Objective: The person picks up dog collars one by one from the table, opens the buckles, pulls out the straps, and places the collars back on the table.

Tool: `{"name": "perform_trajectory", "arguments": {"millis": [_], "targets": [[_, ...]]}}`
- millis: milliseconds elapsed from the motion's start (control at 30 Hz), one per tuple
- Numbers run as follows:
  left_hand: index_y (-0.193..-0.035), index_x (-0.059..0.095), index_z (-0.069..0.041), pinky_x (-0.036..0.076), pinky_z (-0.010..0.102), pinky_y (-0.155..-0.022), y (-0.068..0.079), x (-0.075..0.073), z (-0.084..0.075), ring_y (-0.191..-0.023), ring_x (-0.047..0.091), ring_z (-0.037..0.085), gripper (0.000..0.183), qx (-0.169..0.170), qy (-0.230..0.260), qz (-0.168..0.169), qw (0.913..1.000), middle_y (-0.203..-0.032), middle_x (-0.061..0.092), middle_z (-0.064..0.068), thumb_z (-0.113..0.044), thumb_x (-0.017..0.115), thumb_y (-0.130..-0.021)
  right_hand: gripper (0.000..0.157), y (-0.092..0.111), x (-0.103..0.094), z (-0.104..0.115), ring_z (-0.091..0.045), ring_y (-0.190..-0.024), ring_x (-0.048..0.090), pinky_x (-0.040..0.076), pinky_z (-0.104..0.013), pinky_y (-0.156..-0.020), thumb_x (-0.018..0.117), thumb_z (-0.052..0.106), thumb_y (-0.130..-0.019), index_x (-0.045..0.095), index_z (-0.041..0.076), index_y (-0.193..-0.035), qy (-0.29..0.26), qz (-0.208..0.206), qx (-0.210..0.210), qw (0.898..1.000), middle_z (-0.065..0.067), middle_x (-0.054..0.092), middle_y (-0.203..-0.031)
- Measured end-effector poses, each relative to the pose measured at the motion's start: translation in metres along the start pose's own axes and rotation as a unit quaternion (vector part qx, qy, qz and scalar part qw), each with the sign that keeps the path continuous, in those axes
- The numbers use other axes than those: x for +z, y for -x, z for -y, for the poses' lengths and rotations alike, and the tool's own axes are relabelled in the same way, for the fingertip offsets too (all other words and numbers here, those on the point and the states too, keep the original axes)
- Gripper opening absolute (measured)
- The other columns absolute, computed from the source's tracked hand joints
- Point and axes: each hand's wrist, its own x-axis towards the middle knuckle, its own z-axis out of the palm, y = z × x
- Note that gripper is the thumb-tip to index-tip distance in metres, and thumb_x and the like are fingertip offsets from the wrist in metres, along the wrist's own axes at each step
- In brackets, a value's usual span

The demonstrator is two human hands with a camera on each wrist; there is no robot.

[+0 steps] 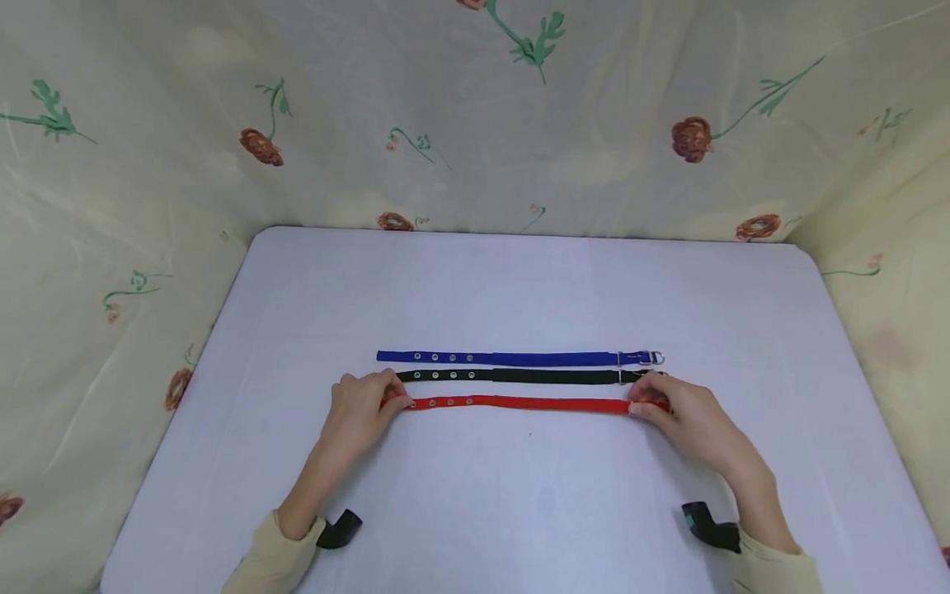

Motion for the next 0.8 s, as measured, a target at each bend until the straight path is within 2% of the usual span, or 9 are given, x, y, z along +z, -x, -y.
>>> {"name": "perform_trajectory", "arguments": {"millis": [100, 200, 300, 500, 700, 800], "targets": [[-0.102, 0.075, -0.012, 0.036, 0.039, -0.081, -0.002, -0.005, 0.0, -0.073, 0.051, 0.019, 0.013, -0.024, 0.022, 0.03, 0.999, -0.068, 0.062, -0.001, -0.024, 0.078, -0.1, 0.014, -0.002, -0.001, -0.001, -0.016, -0.086, 0.059, 0.051, -0.023, -0.074, 0.072, 0.018, -0.104, 0.072, 0.011, -0.116, -0.01, 0.005, 0.009, 1.0, -0.001, 0.073, -0.097], [-0.11, 0.074, -0.011, 0.035, 0.039, -0.081, -0.004, -0.009, 0.001, -0.079, 0.052, 0.022, 0.017, -0.05, 0.042, 0.06, 0.996, -0.068, 0.061, 0.0, -0.027, 0.073, -0.103, 0.018, -0.004, 0.0, -0.003, -0.016, -0.084, 0.058, 0.049, -0.024, -0.071, 0.07, 0.02, -0.106, 0.07, 0.008, -0.119, -0.016, 0.003, 0.013, 1.0, -0.002, 0.073, -0.097], [-0.113, 0.074, -0.011, 0.034, 0.037, -0.08, -0.007, -0.009, 0.004, -0.082, 0.051, 0.023, 0.021, -0.06, 0.044, 0.071, 0.9946, -0.067, 0.059, 0.002, -0.029, 0.072, -0.103, 0.02, -0.006, 0.003, -0.004, -0.016, -0.086, 0.06, 0.05, -0.026, -0.073, 0.071, 0.021, -0.105, 0.07, 0.006, -0.119, -0.014, -0.004, 0.015, 1.0, -0.004, 0.074, -0.099], [-0.111, 0.073, -0.009, 0.036, 0.043, -0.084, -0.006, -0.002, 0.004, -0.082, 0.051, 0.025, 0.023, -0.05, 0.016, 0.054, 0.9972, -0.071, 0.059, 0.003, -0.03, 0.074, -0.102, 0.02, -0.006, 0.011, -0.003, -0.023, -0.09, 0.064, 0.053, -0.041, -0.083, 0.073, 0.023, -0.103, 0.07, 0.007, -0.115, 0.012, -0.032, 0.044, 0.998, -0.01, 0.073, -0.101], [-0.106, 0.071, -0.01, 0.034, 0.04, -0.08, -0.002, 0.004, 0.002, -0.084, 0.051, 0.028, 0.021, -0.049, -0.013, 0.028, 0.9983, -0.076, 0.06, 0.005, -0.029, 0.075, -0.101, 0.019, -0.002, 0.02, 0.001, -0.037, -0.097, 0.064, 0.044, -0.065, -0.091, 0.074, 0.024, -0.102, 0.072, 0.007, -0.11, 0.044, -0.079, 0.057, 0.994, -0.018, 0.072, -0.105], [-0.104, 0.07, -0.011, 0.034, 0.041, -0.08, 0.0, 0.007, 0.0, -0.084, 0.051, 0.029, 0.021, -0.051, -0.02, 0.012, 0.9984, -0.078, 0.061, 0.006, -0.03, 0.076, -0.1, 0.017, 0.0, 0.024, 0.001, -0.045, -0.104, 0.062, 0.04, -0.068, -0.092, 0.074, 0.025, -0.102, 0.072, 0.009, -0.107, 0.062, -0.102, 0.057, 0.991, -0.021, 0.071, -0.106]]}}
